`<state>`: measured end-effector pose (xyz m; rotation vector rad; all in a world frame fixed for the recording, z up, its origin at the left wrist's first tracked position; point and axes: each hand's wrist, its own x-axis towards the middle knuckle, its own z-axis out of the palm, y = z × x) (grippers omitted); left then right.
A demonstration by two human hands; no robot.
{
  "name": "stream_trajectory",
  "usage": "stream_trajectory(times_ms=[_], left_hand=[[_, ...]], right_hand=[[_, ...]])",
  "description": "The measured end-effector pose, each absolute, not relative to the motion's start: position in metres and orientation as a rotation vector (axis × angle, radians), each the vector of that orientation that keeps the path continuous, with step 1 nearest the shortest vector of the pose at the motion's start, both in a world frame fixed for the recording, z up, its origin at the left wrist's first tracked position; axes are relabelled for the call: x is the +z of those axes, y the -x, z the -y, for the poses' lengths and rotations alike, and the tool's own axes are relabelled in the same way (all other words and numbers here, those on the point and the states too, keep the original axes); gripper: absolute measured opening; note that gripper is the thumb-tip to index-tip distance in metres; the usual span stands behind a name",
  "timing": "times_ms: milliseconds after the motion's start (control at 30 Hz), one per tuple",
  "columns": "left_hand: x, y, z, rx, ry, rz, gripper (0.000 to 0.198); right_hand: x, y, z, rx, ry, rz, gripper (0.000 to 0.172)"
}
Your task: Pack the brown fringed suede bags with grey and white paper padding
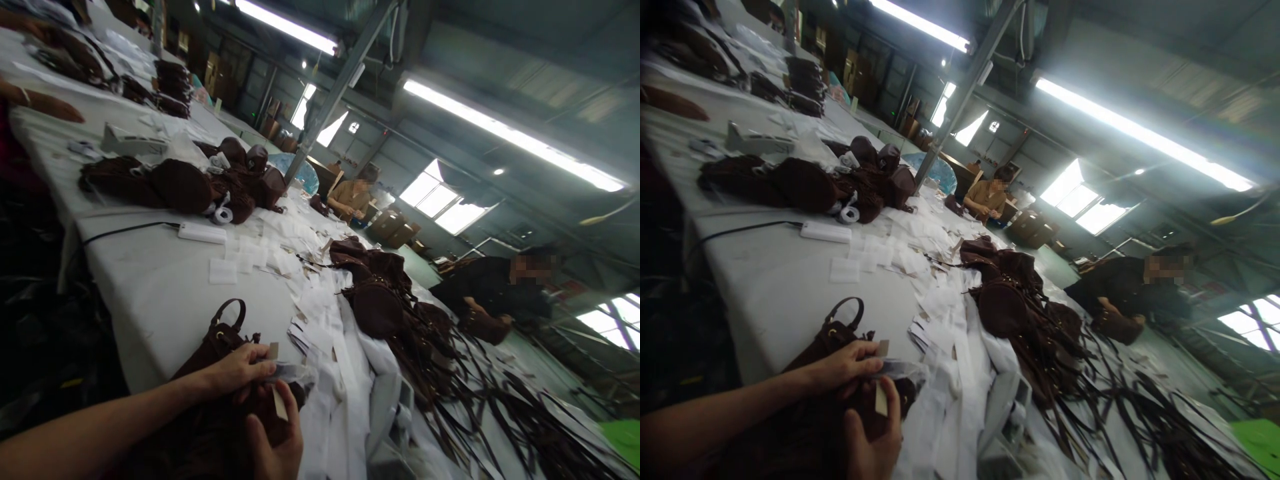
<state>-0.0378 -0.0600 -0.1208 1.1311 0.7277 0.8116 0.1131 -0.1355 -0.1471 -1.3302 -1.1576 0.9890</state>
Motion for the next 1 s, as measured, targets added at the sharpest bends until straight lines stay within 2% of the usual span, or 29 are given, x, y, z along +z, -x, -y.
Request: stream_trajectory(times_ms=[133,233,333,533,767,933,1000], left_hand=[[-0.115,0.039,0.058,0.73,-1.223,-0.734,0.036],[-0.107,0.041,0.057,0.71,-1.308,-0.779,0.032],[-0.094,0.045,0.055,0.689,-1.374,-0.768,0.029],[-0.08,0.053,0.051,0.731,-1.697,-0.71,0.02],[-0.08,0.053,0.054,0.673,-1.977,-0.755,0.026],[-0.077,0.052,0.055,0.663,-1.76,-0.648,0.026],[-0.081,0.053,0.054,0.604,-1.599,-0.634,0.032]], right_hand=[[-0.138,-0.123,0.131,0.743,1.478,1.305,0.028],[-0.126,-0.129,0.122,0.423,1.47,1.457,0.022],[-0.116,-0.132,0.116,0.254,1.468,1.55,0.019],[-0.118,-0.137,0.111,0.238,1.368,1.683,0.02],[-0.103,-0.137,0.106,0.324,1.289,1.745,0.018],[-0.092,-0.13,0.102,0.415,1.324,1.688,0.009],[-0.1,-0.129,0.1,0.309,1.365,1.636,0.018]])
